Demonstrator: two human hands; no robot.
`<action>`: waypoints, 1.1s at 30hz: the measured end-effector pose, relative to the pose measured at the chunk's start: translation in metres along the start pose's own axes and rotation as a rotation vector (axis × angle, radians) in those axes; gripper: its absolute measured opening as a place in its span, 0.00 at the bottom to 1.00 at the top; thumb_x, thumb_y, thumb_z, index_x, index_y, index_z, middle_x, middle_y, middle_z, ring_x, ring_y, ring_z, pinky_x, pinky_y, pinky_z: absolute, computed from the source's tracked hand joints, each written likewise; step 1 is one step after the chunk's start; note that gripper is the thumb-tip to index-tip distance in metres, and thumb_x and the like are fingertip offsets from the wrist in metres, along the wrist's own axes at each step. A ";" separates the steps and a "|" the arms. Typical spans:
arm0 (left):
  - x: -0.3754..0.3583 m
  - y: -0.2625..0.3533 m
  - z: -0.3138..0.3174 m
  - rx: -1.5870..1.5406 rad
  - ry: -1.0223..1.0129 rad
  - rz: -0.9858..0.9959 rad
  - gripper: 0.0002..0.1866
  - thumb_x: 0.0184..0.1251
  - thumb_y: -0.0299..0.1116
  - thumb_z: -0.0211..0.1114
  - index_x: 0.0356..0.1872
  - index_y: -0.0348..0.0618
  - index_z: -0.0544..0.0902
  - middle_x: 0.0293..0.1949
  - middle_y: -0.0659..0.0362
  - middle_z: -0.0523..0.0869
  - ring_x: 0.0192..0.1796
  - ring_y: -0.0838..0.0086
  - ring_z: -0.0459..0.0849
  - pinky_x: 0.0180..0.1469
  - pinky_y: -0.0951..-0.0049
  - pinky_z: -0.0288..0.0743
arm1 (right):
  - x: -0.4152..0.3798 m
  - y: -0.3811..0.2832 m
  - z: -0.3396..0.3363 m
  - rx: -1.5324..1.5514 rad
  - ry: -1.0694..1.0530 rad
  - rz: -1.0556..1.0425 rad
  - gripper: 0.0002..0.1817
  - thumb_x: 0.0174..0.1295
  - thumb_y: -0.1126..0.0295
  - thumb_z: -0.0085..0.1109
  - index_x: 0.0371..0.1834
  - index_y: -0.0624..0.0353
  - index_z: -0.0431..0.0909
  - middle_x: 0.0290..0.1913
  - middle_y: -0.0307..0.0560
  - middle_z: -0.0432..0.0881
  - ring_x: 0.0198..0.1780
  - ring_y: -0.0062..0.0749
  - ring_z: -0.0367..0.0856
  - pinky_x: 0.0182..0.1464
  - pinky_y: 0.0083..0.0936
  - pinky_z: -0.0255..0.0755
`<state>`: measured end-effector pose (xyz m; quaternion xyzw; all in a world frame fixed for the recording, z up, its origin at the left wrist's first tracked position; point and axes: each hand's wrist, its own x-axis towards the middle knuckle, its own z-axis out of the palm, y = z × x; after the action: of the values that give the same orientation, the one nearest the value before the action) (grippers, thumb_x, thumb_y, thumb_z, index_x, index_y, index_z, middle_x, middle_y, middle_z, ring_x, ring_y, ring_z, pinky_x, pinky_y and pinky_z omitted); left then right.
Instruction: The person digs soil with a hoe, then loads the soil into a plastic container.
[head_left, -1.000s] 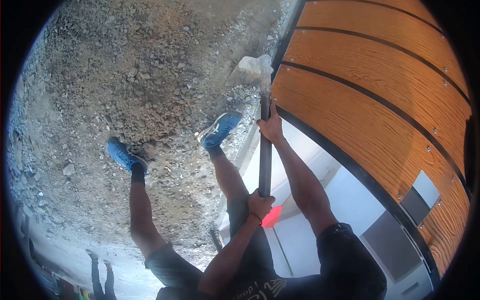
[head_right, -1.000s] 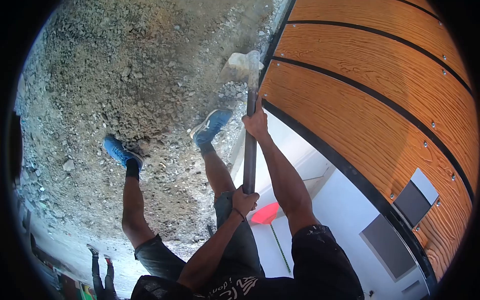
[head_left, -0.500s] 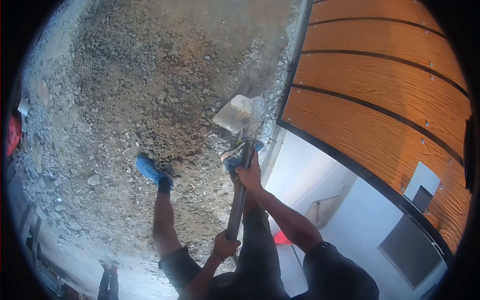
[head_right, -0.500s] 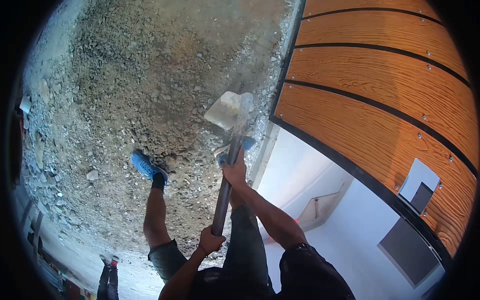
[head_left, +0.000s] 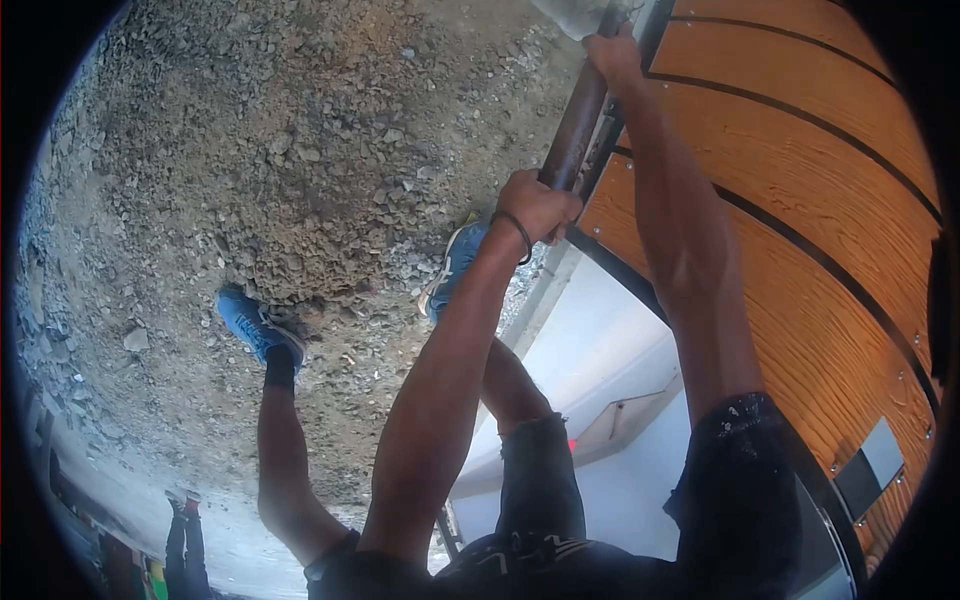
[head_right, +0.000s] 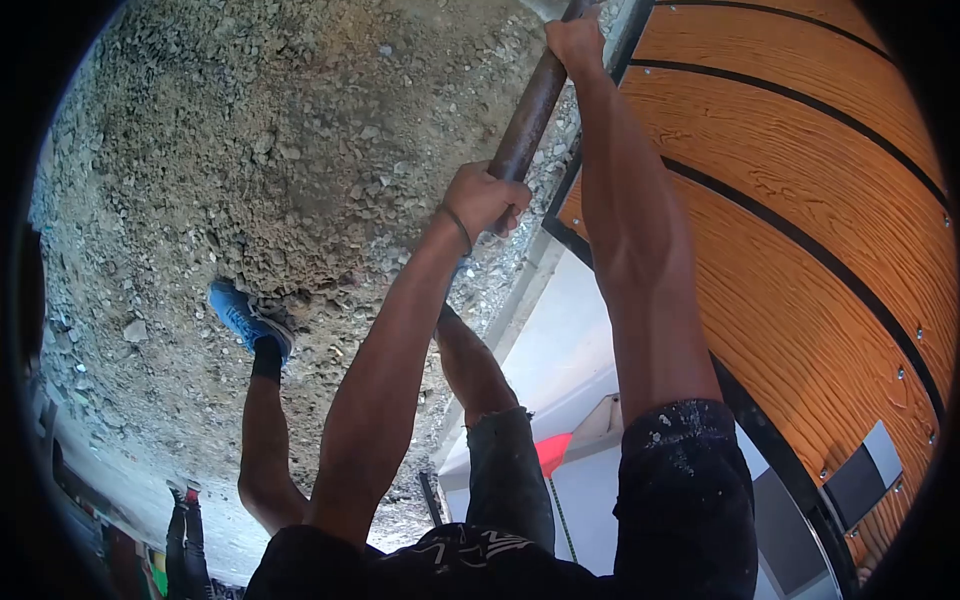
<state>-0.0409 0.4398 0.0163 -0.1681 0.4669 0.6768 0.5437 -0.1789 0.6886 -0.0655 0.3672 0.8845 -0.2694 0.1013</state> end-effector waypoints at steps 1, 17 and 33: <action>-0.010 -0.016 -0.007 0.040 0.013 -0.023 0.10 0.41 0.28 0.66 0.25 0.31 0.78 0.17 0.55 0.80 0.15 0.73 0.78 0.17 0.72 0.71 | -0.050 -0.018 -0.003 -0.033 0.086 0.026 0.41 0.50 0.66 0.60 0.68 0.67 0.55 0.51 0.67 0.77 0.49 0.49 0.81 0.50 0.35 0.76; -0.350 -0.145 -0.069 0.632 0.241 -0.321 0.22 0.40 0.39 0.70 0.37 0.36 0.80 0.31 0.46 0.85 0.37 0.56 0.85 0.42 0.61 0.77 | -0.425 -0.024 0.058 0.409 -0.244 0.443 0.51 0.54 0.79 0.54 0.77 0.50 0.32 0.40 0.57 0.79 0.26 0.37 0.80 0.25 0.29 0.76; -0.221 -0.127 -0.011 0.605 0.234 0.226 0.21 0.43 0.31 0.70 0.42 0.36 0.79 0.26 0.55 0.84 0.29 0.73 0.84 0.33 0.69 0.78 | -0.304 -0.048 -0.045 0.613 0.064 0.162 0.43 0.49 0.79 0.59 0.71 0.65 0.50 0.32 0.51 0.78 0.22 0.30 0.78 0.24 0.25 0.73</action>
<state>0.1474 0.2993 0.1159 -0.0230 0.7212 0.5399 0.4333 0.0046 0.5042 0.1057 0.4579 0.7329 -0.5028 -0.0207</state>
